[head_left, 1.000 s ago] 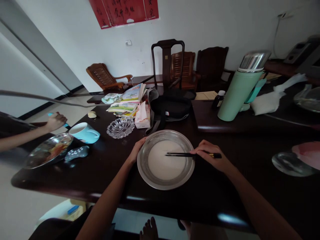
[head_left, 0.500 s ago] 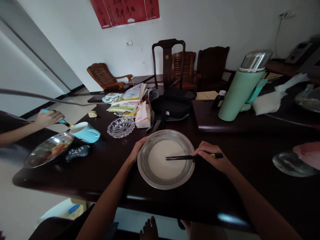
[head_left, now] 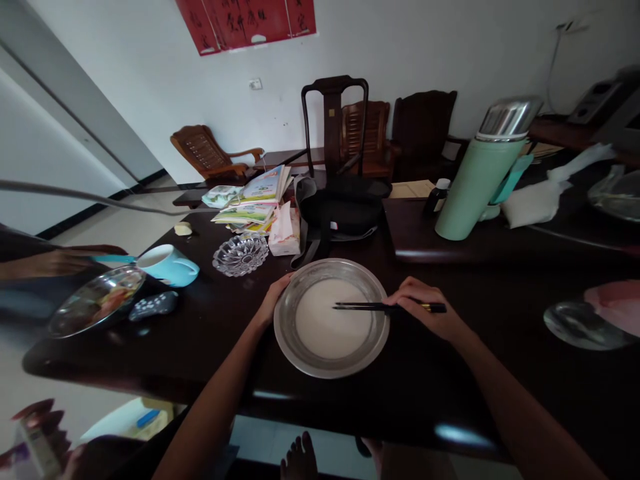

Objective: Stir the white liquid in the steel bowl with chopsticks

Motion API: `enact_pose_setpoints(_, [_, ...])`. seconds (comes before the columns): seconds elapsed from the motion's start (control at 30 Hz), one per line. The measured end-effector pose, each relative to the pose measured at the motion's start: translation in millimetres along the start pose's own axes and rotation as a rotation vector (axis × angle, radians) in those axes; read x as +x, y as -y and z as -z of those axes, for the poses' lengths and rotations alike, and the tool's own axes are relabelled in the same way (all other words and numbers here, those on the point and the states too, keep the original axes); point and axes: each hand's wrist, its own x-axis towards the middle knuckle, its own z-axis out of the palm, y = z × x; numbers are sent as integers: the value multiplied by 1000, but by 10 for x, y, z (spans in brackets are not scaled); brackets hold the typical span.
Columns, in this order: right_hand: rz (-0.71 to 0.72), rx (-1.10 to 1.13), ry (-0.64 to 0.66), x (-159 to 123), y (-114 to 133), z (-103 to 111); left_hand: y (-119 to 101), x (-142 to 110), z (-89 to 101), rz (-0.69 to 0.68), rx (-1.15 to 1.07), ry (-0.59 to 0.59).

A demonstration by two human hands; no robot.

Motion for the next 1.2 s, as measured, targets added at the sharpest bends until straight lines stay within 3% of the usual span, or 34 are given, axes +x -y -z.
enact_pose_setpoints(0.1, [5,4,-23,-1,2,10,-22,-5,-9,1,9,4])
enact_pose_setpoints(0.27, [53,18,93,12,10,-39,-19,-3,4,8,35,-4])
enact_pose_setpoints(0.43, [-12,-21,-38,1,-4,17,-9,-2,3,12,31,6])
enact_pose_setpoints(0.6, [31,39,79,6,6,-15,-43,-8,-12,-4,51,3])
enact_pose_setpoints(0.8, [0,7,-5,2,1,17,-56,-10,-26,13,22,5])
enact_pose_setpoints(0.97, [44,50,103,11,-4,-31,-48,-6,-24,7,29,-15])
enact_pose_setpoints(1.13, [-20,-10,-15,-7,-21,27,-40,-9,-24,17,13,2])
enact_pose_setpoints(1.2, [-21,15,11,-4,-8,17,-43,-8,-27,20,16,-7])
